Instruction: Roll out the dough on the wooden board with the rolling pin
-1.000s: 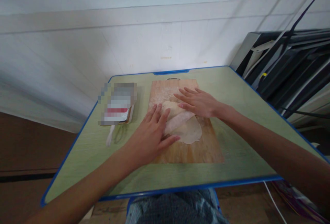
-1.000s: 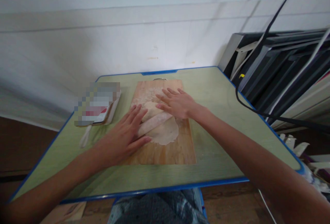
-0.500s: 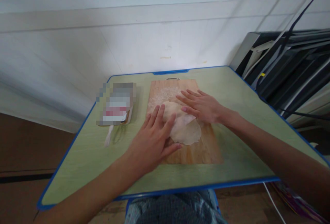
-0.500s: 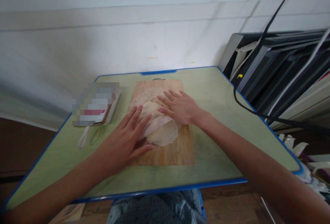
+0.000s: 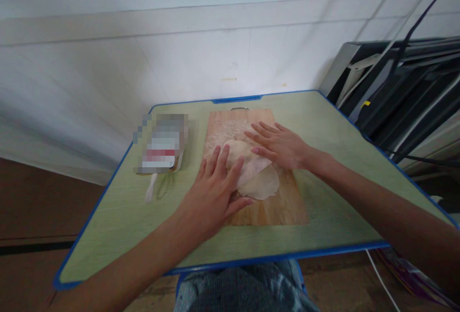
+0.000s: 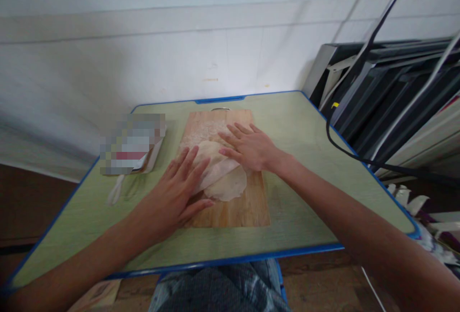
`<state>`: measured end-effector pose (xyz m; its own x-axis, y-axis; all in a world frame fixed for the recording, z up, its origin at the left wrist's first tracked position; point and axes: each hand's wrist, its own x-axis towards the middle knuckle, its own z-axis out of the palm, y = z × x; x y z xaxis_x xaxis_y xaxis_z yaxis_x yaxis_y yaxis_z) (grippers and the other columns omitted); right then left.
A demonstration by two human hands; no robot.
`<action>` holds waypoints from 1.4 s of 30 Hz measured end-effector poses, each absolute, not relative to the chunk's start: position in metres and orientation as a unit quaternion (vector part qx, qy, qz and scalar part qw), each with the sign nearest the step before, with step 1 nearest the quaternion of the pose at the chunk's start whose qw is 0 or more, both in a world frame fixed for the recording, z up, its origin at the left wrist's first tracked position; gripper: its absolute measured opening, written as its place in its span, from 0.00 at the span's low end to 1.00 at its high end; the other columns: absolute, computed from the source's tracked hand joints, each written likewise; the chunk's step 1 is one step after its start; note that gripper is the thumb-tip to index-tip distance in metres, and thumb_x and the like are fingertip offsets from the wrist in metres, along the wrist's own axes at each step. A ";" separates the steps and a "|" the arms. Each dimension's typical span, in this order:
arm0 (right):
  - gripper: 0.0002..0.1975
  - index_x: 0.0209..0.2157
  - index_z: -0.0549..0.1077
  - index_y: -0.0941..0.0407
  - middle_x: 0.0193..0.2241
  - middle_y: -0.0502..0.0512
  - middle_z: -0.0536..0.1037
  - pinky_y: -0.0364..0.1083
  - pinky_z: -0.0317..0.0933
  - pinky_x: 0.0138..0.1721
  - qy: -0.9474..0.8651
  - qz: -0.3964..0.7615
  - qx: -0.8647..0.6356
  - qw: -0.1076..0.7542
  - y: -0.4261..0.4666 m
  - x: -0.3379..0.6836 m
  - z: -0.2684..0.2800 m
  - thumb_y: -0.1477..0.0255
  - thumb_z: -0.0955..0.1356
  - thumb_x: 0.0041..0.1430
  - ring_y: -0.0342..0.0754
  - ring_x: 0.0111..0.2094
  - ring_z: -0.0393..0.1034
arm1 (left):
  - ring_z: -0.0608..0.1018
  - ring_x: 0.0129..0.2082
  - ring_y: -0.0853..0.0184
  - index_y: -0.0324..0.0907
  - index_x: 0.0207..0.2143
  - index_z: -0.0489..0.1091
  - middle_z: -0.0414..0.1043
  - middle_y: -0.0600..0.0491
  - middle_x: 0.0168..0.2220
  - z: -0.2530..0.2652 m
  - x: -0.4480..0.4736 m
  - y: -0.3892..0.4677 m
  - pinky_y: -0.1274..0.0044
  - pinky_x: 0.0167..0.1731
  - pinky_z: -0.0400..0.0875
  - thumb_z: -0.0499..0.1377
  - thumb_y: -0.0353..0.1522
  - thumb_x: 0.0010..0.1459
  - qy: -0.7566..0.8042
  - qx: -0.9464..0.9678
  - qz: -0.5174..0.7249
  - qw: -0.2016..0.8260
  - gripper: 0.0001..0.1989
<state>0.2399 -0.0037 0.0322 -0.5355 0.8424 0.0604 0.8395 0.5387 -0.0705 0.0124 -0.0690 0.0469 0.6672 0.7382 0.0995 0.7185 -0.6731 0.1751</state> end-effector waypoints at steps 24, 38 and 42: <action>0.38 0.65 0.50 0.54 0.64 0.60 0.52 0.63 0.46 0.59 -0.850 0.047 -0.524 0.021 0.025 0.224 0.037 0.48 0.44 0.61 0.58 0.64 0.42 | 0.46 0.66 0.54 0.35 0.62 0.47 0.47 0.36 0.65 0.054 0.014 -0.046 0.57 0.60 0.50 0.41 0.45 0.65 0.464 0.876 0.055 0.118 0.31; 0.36 0.65 0.49 0.56 0.64 0.60 0.52 0.60 0.45 0.60 -0.847 0.046 -0.529 -0.001 0.028 0.223 0.041 0.51 0.45 0.63 0.57 0.64 0.42 | 0.48 0.65 0.52 0.31 0.63 0.47 0.47 0.35 0.65 0.054 0.013 -0.039 0.58 0.61 0.49 0.40 0.45 0.65 0.473 0.870 0.046 0.129 0.32; 0.36 0.65 0.48 0.54 0.65 0.60 0.50 0.62 0.42 0.60 -0.837 0.026 -0.546 -0.003 0.004 0.228 0.041 0.50 0.45 0.63 0.58 0.65 0.40 | 0.43 0.66 0.48 0.35 0.62 0.50 0.42 0.34 0.66 0.052 0.020 -0.062 0.53 0.59 0.47 0.46 0.49 0.62 0.447 0.891 0.046 0.063 0.34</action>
